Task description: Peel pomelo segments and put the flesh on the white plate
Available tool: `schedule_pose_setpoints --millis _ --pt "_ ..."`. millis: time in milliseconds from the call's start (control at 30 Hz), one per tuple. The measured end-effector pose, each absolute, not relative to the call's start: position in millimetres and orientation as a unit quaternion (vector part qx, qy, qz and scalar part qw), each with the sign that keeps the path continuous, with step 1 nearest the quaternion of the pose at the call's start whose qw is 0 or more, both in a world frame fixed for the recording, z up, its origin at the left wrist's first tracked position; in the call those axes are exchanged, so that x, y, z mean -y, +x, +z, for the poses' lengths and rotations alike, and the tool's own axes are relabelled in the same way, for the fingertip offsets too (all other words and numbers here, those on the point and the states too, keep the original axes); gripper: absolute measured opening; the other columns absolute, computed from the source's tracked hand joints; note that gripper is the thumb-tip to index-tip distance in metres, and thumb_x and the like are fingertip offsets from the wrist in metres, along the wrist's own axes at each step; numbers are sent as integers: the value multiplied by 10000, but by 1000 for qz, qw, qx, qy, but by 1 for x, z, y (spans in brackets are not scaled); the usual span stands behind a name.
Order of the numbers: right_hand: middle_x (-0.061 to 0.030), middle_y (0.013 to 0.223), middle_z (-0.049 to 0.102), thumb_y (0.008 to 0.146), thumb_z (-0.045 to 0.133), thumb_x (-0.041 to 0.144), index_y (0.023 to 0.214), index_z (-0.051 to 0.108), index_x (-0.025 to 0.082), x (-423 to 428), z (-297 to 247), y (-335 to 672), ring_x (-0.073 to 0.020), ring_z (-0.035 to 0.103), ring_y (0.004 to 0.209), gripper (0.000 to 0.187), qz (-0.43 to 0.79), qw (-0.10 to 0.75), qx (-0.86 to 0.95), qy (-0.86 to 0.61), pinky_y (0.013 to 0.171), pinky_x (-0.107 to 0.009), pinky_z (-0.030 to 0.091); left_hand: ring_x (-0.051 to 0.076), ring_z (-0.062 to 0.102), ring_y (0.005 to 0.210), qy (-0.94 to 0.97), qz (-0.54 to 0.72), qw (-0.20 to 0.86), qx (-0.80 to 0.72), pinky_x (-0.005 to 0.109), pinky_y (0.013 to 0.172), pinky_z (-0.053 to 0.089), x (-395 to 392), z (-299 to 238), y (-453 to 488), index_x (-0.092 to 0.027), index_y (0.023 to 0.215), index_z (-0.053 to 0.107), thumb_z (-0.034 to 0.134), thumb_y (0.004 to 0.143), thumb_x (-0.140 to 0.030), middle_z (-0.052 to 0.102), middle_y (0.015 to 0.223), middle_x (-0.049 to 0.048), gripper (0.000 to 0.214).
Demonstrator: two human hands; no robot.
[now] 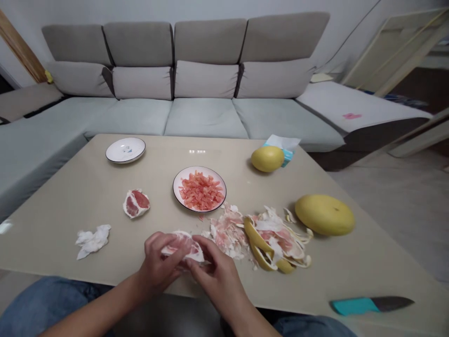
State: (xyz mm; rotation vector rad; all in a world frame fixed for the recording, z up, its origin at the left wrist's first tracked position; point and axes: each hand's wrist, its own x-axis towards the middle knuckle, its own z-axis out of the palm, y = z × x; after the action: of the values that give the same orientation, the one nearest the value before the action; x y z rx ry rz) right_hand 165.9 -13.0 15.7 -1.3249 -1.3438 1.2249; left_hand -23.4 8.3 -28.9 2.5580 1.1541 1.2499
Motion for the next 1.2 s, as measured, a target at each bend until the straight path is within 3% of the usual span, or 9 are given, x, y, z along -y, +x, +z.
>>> schedule_pose_setpoints --millis 100,233,267,333,433,633,767,967,1200 --pt "-53 918 710 798 650 270 1087 624 205 12 14 165 -174 679 698 297 510 428 525 -531 580 -255 567 314 463 1175 783 446 156 -403 440 994 402 -7 -27 -21 -382 1341 472 817 652 -282 434 1301 95 776" --pt "-55 1008 713 825 643 281 1116 582 228 12 14 163 -190 703 841 302 547 467 498 -484 677 -259 589 321 544 1170 582 466 519 -418 431 911 496 -9 -10 -17 -324 1469 163 819 622 -438 444 1391 149 1077" --pt "-57 1013 714 830 640 275 1127 582 233 12 14 164 -188 706 832 305 533 464 516 -484 670 -257 593 295 607 1089 534 427 600 -416 416 886 510 -10 -5 -16 -303 1478 125 762 701 -443 536 1312 146 1015" --pt "-79 1074 700 845 625 255 1155 597 236 12 14 168 -185 706 816 312 471 447 582 -489 649 -258 599 275 631 1055 473 383 669 -427 370 907 502 -11 5 -16 -213 1423 302 736 743 -405 619 1219 138 829" --pt "-108 1208 637 874 578 197 1151 636 237 12 15 177 -172 701 827 285 340 434 687 -474 676 -264 603 253 633 1046 445 382 674 -450 318 897 505 -12 12 -16 -193 1337 419 748 740 -356 650 1178 108 701" --pt "-117 1042 710 893 521 123 1092 655 172 10 10 187 -198 693 944 245 125 402 802 -425 808 -297 589 230 632 1025 463 365 644 -488 301 882 513 -9 9 -15 -203 1319 423 744 744 -342 638 1175 88 673" --pt "-124 958 724 916 447 115 1008 640 135 13 -1 181 -201 710 838 214 18 354 830 -431 708 -284 601 241 596 1106 482 356 622 -503 299 926 498 -7 9 -14 -202 1287 457 745 741 -334 606 1234 93 631" --pt "-72 721 653 868 420 64 816 598 151 13 -12 170 -166 636 624 204 5 349 822 -451 525 -237 523 235 614 1075 492 355 604 -516 286 894 517 -5 8 -14 -191 1268 465 737 742 -327 628 1197 87 608" --pt "-28 652 565 790 435 47 728 545 173 9 -16 171 -133 551 562 178 99 394 791 -458 519 -217 450 243 633 1040 486 348 615 -514 296 859 532 -5 8 -13 -191 1272 449 734 733 -314 646 1165 90 623"
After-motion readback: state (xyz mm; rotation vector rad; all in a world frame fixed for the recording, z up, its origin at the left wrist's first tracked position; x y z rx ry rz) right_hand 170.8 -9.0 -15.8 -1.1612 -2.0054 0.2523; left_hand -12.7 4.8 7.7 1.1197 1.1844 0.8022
